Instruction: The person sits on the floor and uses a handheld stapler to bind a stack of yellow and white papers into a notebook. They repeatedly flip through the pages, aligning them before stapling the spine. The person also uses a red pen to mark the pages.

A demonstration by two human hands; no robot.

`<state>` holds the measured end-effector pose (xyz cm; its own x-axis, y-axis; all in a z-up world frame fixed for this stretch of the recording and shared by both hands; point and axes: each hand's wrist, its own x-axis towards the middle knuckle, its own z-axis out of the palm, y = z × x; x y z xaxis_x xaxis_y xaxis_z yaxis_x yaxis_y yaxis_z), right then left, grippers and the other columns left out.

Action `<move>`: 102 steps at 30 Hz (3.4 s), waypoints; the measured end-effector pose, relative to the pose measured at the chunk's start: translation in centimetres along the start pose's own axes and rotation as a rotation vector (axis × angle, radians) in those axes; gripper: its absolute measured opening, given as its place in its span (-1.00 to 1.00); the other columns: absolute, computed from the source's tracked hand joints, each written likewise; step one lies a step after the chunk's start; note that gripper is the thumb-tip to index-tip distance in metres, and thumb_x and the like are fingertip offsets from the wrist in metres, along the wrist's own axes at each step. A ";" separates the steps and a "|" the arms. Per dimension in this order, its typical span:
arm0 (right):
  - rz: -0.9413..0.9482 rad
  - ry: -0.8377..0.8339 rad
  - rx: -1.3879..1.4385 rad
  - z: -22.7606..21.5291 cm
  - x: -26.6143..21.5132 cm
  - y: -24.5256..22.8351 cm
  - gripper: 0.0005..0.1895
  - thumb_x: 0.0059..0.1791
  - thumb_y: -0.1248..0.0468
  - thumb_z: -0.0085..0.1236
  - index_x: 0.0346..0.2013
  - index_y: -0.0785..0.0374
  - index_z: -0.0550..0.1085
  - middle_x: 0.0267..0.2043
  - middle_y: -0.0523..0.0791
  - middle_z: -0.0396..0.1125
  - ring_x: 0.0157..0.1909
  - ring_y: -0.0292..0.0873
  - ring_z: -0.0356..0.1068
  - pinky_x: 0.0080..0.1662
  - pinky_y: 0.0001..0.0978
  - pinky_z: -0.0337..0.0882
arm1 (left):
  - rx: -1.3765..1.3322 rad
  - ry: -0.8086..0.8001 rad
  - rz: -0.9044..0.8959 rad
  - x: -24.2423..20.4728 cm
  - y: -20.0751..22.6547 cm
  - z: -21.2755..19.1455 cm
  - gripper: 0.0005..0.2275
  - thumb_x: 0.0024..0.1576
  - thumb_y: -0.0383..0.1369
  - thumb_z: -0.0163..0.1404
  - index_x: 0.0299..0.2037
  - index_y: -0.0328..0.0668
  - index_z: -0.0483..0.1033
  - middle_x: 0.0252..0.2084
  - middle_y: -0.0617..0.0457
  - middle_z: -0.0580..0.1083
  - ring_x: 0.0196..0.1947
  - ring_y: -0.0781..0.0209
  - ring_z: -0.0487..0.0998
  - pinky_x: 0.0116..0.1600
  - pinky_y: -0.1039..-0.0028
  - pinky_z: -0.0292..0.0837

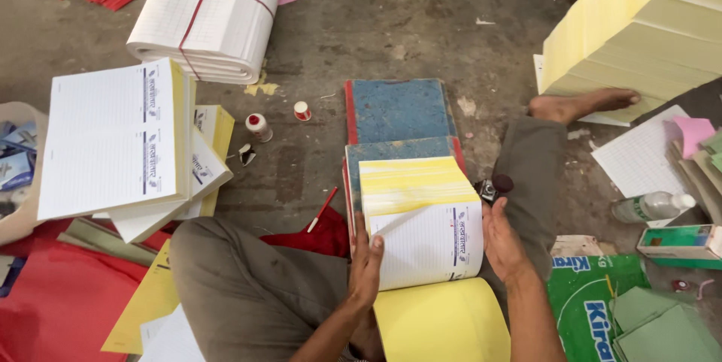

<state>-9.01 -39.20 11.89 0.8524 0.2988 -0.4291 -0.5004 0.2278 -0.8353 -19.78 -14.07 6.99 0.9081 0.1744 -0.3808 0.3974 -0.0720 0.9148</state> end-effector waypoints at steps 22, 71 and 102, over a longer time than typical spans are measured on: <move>-0.347 0.240 -1.182 13.0 -5.6 2.3 -0.17 -0.10 0.16 0.26 0.41 0.24 0.15 0.01 -0.01 0.50 -0.05 -0.02 0.47 -0.04 -0.13 0.47 | 0.244 0.230 0.066 -0.4 10.4 -3.3 -0.30 0.10 -0.46 0.14 0.45 -0.20 0.06 0.19 -0.25 0.47 0.00 -0.07 0.65 -0.06 0.32 0.60; -0.855 0.581 -0.980 -3.9 -3.3 -4.7 -0.82 0.20 0.42 0.16 0.10 0.32 0.47 -0.16 -0.06 0.36 -0.25 -0.25 0.31 -0.16 -0.46 0.31 | 0.777 0.398 1.095 -1.8 4.7 -5.2 -0.61 0.14 -0.57 0.03 0.19 -0.16 0.60 0.23 -0.01 0.55 -0.54 0.32 0.42 -0.39 0.54 0.39; -0.968 0.591 -1.058 9.7 -8.3 -7.4 -0.85 0.07 0.48 0.22 -0.06 0.37 0.55 0.05 -0.05 0.38 -0.14 -0.32 0.43 -0.16 -0.48 0.46 | 0.192 -0.537 0.580 -8.5 8.1 -5.6 -0.81 0.05 -0.59 0.15 -0.17 -0.20 0.71 -0.26 -0.10 0.65 -0.27 0.10 0.71 -0.17 0.36 0.62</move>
<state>-13.87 -34.39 25.03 0.8400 -0.0244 0.5420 0.3723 -0.7007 -0.6086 -25.05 -10.60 18.45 0.8968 -0.4335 0.0890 -0.1838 -0.1820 0.9660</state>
